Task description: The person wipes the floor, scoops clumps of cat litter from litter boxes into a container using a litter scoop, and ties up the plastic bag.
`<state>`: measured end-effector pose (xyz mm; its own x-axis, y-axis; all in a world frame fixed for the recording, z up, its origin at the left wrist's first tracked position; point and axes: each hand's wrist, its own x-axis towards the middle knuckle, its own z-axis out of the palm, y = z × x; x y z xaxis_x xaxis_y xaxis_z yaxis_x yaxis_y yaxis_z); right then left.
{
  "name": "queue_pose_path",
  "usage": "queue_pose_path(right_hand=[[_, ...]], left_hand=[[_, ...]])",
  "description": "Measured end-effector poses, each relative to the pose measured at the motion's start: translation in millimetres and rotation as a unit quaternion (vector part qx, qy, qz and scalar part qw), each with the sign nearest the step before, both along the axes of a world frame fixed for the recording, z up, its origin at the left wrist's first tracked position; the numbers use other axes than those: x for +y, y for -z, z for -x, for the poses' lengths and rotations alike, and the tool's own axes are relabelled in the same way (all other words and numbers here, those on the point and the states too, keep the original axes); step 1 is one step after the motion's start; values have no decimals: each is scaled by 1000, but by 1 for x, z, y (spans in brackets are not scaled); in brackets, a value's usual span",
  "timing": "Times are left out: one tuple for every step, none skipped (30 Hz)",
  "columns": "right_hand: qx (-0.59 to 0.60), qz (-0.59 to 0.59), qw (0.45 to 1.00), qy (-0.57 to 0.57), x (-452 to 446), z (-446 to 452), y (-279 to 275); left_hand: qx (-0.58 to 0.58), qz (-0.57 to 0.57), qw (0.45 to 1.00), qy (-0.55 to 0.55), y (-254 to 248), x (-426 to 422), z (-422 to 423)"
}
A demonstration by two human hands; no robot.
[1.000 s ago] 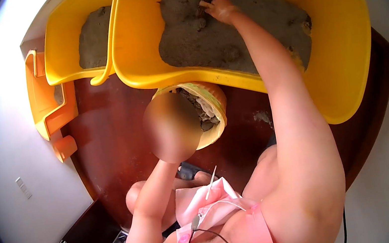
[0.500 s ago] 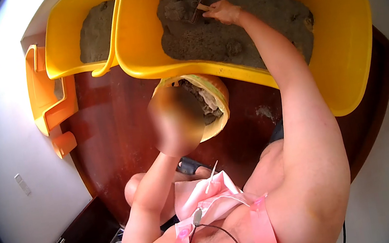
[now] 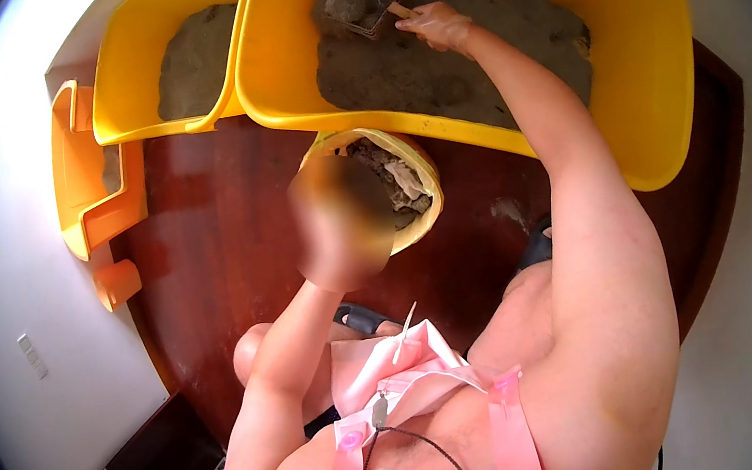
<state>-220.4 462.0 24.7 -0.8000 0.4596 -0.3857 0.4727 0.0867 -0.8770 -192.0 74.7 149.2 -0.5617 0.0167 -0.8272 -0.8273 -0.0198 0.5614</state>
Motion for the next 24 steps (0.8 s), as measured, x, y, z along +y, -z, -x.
queue_pose_path(right_hand=[[-12,44,999,9,1,-5,0],[-4,-7,1000,4,2,-8,0],[4,-56,998,-2,0,-12,3],[12,-104,995,-9,-3,-14,4],[-1,-74,997,-6,-8,-16,1],[-15,-43,999,-2,-13,-20,-2],[-25,-16,1000,4,-13,-22,-7],[-11,-55,998,7,-10,-22,-3],[1,-89,996,8,-12,-21,3],[14,-125,992,9,-11,-20,9],[3,-114,993,8,-12,-23,6],[-11,-100,995,8,-13,-29,2],[-19,-93,995,9,-9,-26,-6],[-11,-113,993,9,-8,-23,-8],[-9,-129,992,6,-12,-25,-4],[-7,-147,989,5,-11,-27,1],[-15,-176,984,-33,2,-23,8],[-5,-194,981,-23,1,-26,8],[2,-208,978,-14,-1,-30,10],[9,-222,975,-4,-4,-34,8],[39,-227,972,-33,-5,-37,2],[68,-231,969,-57,-5,-40,-7],[-78,-244,965,-53,-1,-36,-20],[-65,-320,942,-75,4,-28,-7]], left_hand=[[1,-21,1000,-9,1,2,1],[24,-56,998,32,24,-9,6],[46,-89,992,71,68,-34,13],[74,-119,985,98,84,-43,14],[102,-150,975,124,90,-47,15],[135,-180,964,140,97,-49,13],[148,-187,960,148,103,-49,15],[161,-194,955,157,99,-45,15],[148,-172,962,154,92,-47,13],[107,-143,976,127,86,-46,12],[65,-116,987,96,81,-44,10],[24,-89,994,61,68,-40,9],[35,-56,997,43,54,-30,7],[45,-23,998,23,38,-21,6],[45,11,999,18,31,-19,4],[45,3,999,23,27,-17,2],[53,18,998,29,22,-14,2],[57,37,997,36,19,-14,0],[49,16,998,21,22,-16,1],[77,10,997,25,42,-24,3],[77,1,997,21,46,-26,3],[76,-7,997,19,50,-27,4],[88,-11,996,26,56,-28,8],[96,-15,995,32,65,-32,10]])
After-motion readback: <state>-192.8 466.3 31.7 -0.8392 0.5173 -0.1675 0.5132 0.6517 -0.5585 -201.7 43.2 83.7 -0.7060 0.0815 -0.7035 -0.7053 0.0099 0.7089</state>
